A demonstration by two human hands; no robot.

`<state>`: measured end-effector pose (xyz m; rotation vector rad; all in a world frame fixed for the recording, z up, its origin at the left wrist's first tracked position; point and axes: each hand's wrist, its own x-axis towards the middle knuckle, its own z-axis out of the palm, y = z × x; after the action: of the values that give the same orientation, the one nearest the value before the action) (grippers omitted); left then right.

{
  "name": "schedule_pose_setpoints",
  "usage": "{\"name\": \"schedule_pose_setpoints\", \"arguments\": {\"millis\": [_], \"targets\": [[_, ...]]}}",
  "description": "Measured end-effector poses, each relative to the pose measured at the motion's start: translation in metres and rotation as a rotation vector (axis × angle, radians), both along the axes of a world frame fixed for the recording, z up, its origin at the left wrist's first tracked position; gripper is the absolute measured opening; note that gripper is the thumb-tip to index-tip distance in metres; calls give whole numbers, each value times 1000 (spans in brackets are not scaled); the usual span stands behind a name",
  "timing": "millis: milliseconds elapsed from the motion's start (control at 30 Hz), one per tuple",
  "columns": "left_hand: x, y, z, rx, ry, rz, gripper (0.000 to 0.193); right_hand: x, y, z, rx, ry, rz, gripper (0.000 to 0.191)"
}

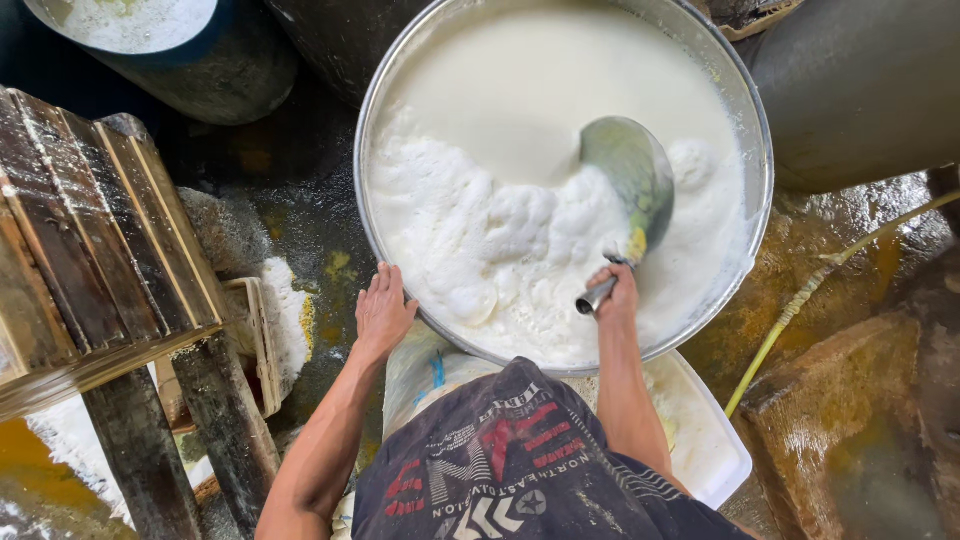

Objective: The person repeatedly scoops a white foamy liquid from a large metal basin into a smaller blue bucket using a metal ladle. The person then returns the liquid from the bucket back into the basin and continues the cycle. The person's hands and the ladle are visible throughout the process.

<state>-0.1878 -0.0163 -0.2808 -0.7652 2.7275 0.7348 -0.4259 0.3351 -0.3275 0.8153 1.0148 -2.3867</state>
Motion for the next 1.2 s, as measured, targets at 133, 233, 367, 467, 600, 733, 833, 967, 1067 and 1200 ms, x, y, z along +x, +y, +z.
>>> {"name": "schedule_pose_setpoints", "arguments": {"millis": [133, 233, 367, 467, 600, 733, 833, 967, 1067, 1200], "targets": [[-8, 7, 4, -8, -30, 55, 82, -54, -53, 0, -105, -40, 71, 12], [-15, 11, 7, -30, -62, 75, 85, -91, -94, 3, -82, 0, 137, 5], [-23, 17, 10, -49, -70, 113, 87, -138, -147, 15, 5, 24, 210, 10], [-29, 21, 13, -57, -67, 144, 87, -155, -186, 31, 152, 191, 283, 27], [-38, 22, 16, -54, -94, 170, 86, -159, -222, 58, 412, 448, 477, 68], [-41, 23, 17, -76, -93, 170, 87, -143, -223, 65, 653, 702, 729, 81], [-38, 26, 16, -68, -110, 181, 84, -131, -205, 50, 952, 905, 859, 92], [-36, 27, 12, -87, -84, 152, 84, -111, -163, 28, 1177, 1116, 873, 94], [-36, 24, 11, -94, -95, 149, 81, -95, -125, 22, 1264, 968, 928, 92], [-33, 19, 14, -115, -114, 92, 82, -76, -72, 20, 1240, 1090, 746, 90]]}}
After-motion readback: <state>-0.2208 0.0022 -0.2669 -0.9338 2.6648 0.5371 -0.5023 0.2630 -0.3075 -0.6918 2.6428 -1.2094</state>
